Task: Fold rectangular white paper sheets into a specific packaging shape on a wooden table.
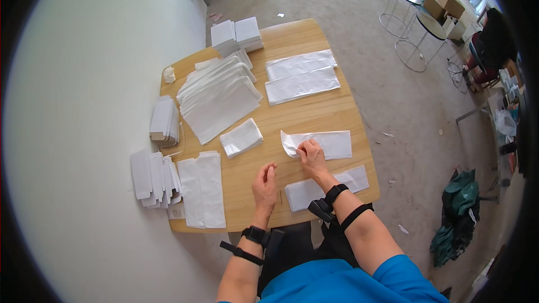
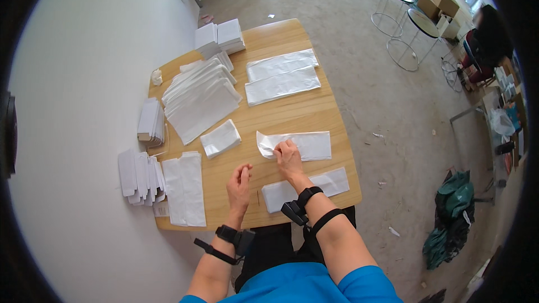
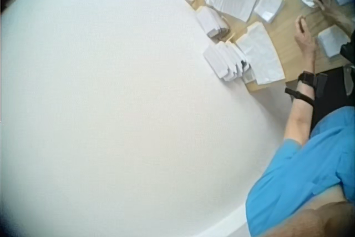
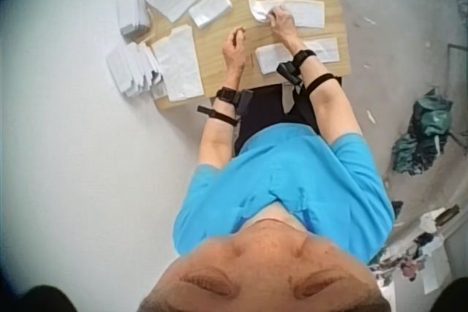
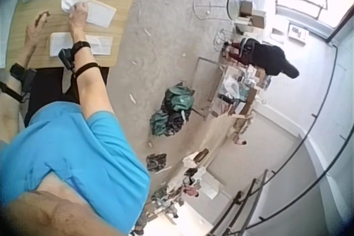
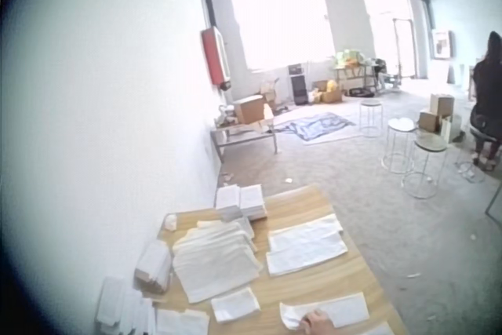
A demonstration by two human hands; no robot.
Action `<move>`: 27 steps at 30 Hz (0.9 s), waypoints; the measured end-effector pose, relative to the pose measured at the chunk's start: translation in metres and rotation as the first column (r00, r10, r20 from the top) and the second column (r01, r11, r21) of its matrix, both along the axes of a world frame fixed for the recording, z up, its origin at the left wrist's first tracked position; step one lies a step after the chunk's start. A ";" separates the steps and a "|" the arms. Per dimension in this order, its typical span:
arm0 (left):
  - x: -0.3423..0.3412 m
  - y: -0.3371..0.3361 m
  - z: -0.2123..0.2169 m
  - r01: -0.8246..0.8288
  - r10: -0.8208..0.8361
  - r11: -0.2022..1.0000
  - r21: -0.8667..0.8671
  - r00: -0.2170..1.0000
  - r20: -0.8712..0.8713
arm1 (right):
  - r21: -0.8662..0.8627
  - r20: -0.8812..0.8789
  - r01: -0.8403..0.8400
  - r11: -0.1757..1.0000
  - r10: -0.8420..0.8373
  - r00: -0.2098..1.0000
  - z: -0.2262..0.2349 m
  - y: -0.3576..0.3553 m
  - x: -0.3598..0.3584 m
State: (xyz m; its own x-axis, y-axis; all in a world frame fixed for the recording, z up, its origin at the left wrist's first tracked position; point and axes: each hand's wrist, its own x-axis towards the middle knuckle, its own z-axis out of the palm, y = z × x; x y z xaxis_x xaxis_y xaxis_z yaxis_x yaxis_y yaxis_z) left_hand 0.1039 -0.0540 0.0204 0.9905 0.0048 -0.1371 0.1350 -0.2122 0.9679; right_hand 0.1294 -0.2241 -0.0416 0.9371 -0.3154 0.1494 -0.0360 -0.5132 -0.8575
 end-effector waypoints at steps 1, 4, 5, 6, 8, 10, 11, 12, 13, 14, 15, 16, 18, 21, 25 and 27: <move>0.012 -0.007 0.002 0.003 -0.003 0.999 -0.045 1.000 0.010 | 0.001 0.001 0.004 1.000 -0.004 1.000 -0.001 -0.001 0.000; 0.040 -0.028 -0.002 -0.066 0.065 0.998 -0.021 0.995 -0.080 | 0.025 0.039 -0.019 1.000 0.018 0.999 -0.003 -0.003 0.002; 0.047 -0.033 -0.004 -0.061 0.059 0.998 -0.020 0.996 -0.074 | 0.043 0.035 -0.023 0.999 0.021 0.999 -0.003 -0.004 0.002; 0.053 -0.036 -0.008 -0.053 0.062 0.995 0.088 0.993 -0.101 | 0.061 0.030 -0.025 0.998 0.023 0.999 -0.003 -0.004 0.001; 0.061 -0.047 -0.016 -0.038 0.062 0.980 0.196 0.991 -0.118 | 0.041 0.064 -0.033 0.999 0.031 0.998 -0.003 -0.004 0.003; 0.066 -0.064 -0.023 -0.029 0.053 0.879 0.476 0.998 -0.038 | 0.017 0.101 -0.044 0.999 0.042 0.994 -0.007 -0.006 0.004; 0.069 -0.065 -0.023 -0.029 0.048 0.879 0.476 0.998 -0.027 | 0.037 0.084 -0.055 0.998 0.052 0.995 -0.008 -0.006 0.004; 0.072 -0.068 -0.025 -0.072 0.115 0.877 0.475 0.991 -0.064 | 0.053 0.069 -0.060 0.997 0.056 0.996 -0.010 -0.009 0.005; 0.074 -0.070 -0.026 -0.114 0.182 0.873 0.475 0.978 -0.100 | 0.049 0.084 -0.050 0.998 0.046 0.995 -0.011 -0.011 0.005; 0.075 -0.068 -0.026 -0.144 0.213 0.896 0.419 0.969 -0.123 | 0.063 0.078 -0.065 0.996 0.060 0.995 -0.013 -0.012 0.006; 0.076 -0.061 -0.029 -0.146 0.210 0.896 0.420 0.972 -0.109 | 0.083 0.072 -0.087 0.993 0.081 0.994 -0.014 -0.010 0.006; 0.077 -0.051 -0.030 -0.130 0.199 0.935 0.329 0.963 -0.183 | 0.076 0.069 -0.097 0.992 0.092 0.993 -0.011 -0.007 0.006; 0.078 -0.045 -0.026 -0.117 0.175 0.965 0.233 0.953 -0.247 | 0.074 0.083 -0.092 0.993 0.086 0.993 -0.010 -0.008 0.005; 0.080 -0.049 -0.017 -0.076 0.144 0.977 0.198 0.923 -0.356 | 0.081 0.080 -0.089 0.993 0.082 0.993 -0.012 -0.012 0.001; 0.090 -0.055 -0.019 -0.077 0.154 0.954 0.288 0.955 -0.253 | 0.068 0.080 -0.105 0.992 0.099 0.992 -0.008 -0.016 -0.001; 0.094 -0.055 -0.024 -0.078 0.151 0.945 0.317 0.966 -0.211 | 0.092 0.084 -0.102 0.991 0.094 0.992 -0.004 -0.016 -0.002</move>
